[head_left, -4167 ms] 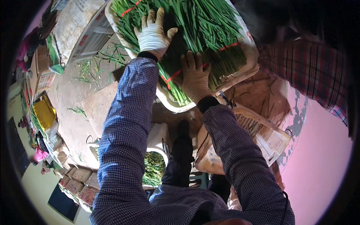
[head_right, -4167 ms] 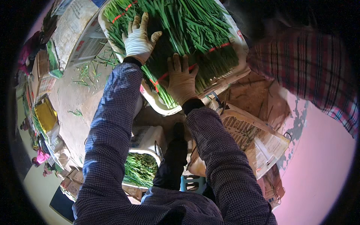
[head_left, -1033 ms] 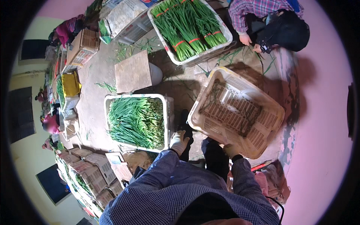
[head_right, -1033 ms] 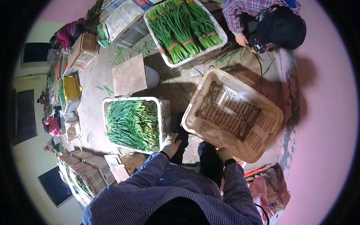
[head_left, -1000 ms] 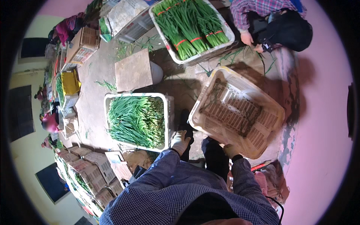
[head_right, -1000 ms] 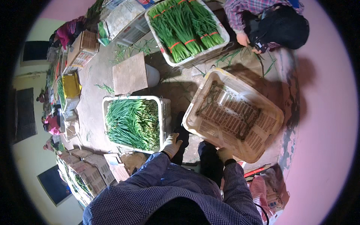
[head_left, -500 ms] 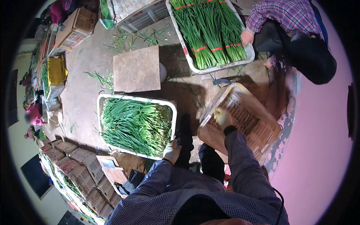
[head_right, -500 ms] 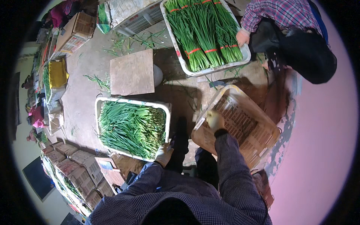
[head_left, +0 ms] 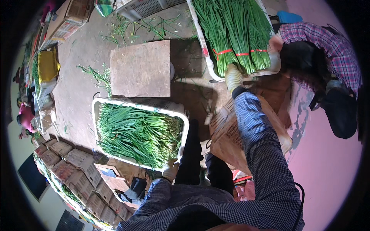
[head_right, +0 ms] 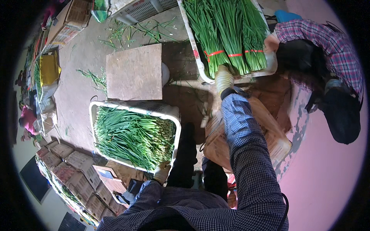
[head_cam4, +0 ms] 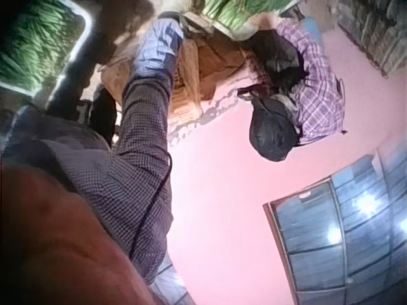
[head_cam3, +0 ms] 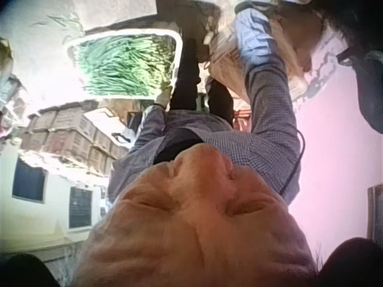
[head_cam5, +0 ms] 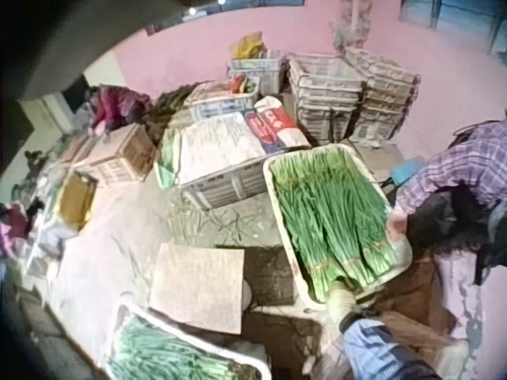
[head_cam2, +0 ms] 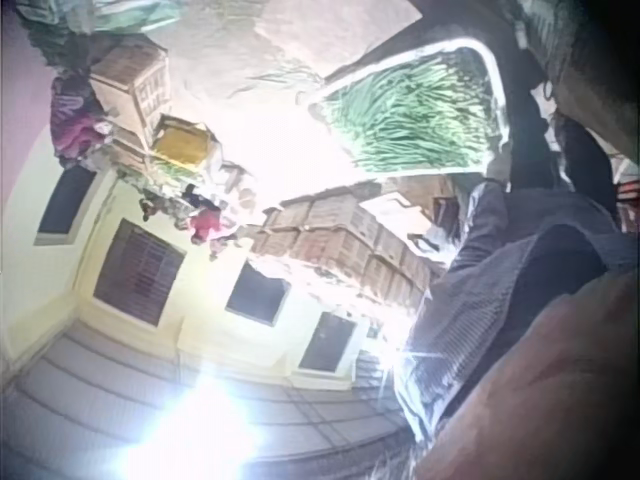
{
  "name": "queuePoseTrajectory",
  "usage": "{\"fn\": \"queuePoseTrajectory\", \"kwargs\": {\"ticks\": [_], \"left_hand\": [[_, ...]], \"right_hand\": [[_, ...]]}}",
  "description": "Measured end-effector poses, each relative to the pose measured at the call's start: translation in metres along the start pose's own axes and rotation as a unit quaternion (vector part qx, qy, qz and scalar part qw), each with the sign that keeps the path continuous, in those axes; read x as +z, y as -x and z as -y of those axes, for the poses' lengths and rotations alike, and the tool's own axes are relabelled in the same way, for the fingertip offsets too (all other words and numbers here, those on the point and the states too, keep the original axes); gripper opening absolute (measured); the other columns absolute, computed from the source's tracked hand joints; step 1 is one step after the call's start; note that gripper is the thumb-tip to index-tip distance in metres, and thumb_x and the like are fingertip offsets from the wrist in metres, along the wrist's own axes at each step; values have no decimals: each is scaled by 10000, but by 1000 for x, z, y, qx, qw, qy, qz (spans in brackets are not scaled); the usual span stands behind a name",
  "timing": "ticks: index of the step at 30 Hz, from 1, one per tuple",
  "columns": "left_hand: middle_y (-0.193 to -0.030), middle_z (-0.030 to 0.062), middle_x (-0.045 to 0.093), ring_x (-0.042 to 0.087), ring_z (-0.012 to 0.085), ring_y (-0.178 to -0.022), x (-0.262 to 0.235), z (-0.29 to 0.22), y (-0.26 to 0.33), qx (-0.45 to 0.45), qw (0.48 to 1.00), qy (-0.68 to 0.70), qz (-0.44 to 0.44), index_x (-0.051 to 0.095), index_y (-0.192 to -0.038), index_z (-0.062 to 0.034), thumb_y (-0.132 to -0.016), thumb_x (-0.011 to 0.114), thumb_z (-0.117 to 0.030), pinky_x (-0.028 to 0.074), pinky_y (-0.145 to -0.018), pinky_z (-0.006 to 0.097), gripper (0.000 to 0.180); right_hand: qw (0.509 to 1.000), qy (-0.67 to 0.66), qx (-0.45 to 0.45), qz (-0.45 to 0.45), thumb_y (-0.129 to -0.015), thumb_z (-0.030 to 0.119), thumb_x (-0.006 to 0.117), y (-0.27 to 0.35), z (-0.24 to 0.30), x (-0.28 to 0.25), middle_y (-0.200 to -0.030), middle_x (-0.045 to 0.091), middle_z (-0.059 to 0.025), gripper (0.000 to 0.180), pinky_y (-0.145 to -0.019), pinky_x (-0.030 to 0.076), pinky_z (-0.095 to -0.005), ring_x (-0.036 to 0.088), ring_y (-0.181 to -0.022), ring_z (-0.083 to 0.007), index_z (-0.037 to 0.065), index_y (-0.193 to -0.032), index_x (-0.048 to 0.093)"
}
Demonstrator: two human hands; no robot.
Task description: The person sorts bundles of green vegetables, likely chives or scallions, by hand. They pick up bundles from a large container, arrange them, and place them into smaller plastic baskets. The person wears gloves and works alongside others in a room with pink walls.
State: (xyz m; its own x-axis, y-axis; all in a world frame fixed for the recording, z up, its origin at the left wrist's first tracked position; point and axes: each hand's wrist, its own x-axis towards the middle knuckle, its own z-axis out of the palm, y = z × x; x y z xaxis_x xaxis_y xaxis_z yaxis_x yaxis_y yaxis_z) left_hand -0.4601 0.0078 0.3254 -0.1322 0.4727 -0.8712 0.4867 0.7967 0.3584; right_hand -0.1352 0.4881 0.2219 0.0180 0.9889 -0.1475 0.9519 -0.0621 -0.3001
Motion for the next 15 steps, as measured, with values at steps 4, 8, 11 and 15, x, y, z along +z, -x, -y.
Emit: {"fn": "queuePoseTrajectory", "kwargs": {"ticks": [4,8,11,15], "left_hand": [[-1156,182,700,667,331,-1081,-6,-23,-1,3,1000,13,27,688,-1216,-40,-951,648,-252,519,-947,401,341],[-1108,195,708,679,330,-1044,-3,-34,-13,-4,998,39,51,694,-1196,-38,-964,640,-252,526,-923,400,321],[-1081,188,716,688,316,-1010,-6,-49,-15,-8,998,45,46,696,-1190,-36,-970,637,-255,529,-907,391,315],[-1068,177,723,691,296,-1000,-6,-48,-26,12,997,55,46,699,-1191,-47,-963,649,-263,533,-894,375,318]], "right_hand": [[995,66,-36,69,-873,137,594,-12,-10,7,-934,712,-213,177,-753,552,-520,691,-880,-428,57,-1004,682],[975,167,-48,138,-849,94,575,-20,-5,-5,-933,729,-206,148,-791,567,-507,718,-908,-401,68,-928,697],[967,176,-49,176,-846,97,577,-15,12,-20,-897,731,-209,159,-773,569,-512,725,-880,-396,68,-950,694],[949,214,-20,231,-843,132,683,9,22,-39,-890,764,-159,110,-674,602,-460,762,-838,-313,94,-906,766]]}}
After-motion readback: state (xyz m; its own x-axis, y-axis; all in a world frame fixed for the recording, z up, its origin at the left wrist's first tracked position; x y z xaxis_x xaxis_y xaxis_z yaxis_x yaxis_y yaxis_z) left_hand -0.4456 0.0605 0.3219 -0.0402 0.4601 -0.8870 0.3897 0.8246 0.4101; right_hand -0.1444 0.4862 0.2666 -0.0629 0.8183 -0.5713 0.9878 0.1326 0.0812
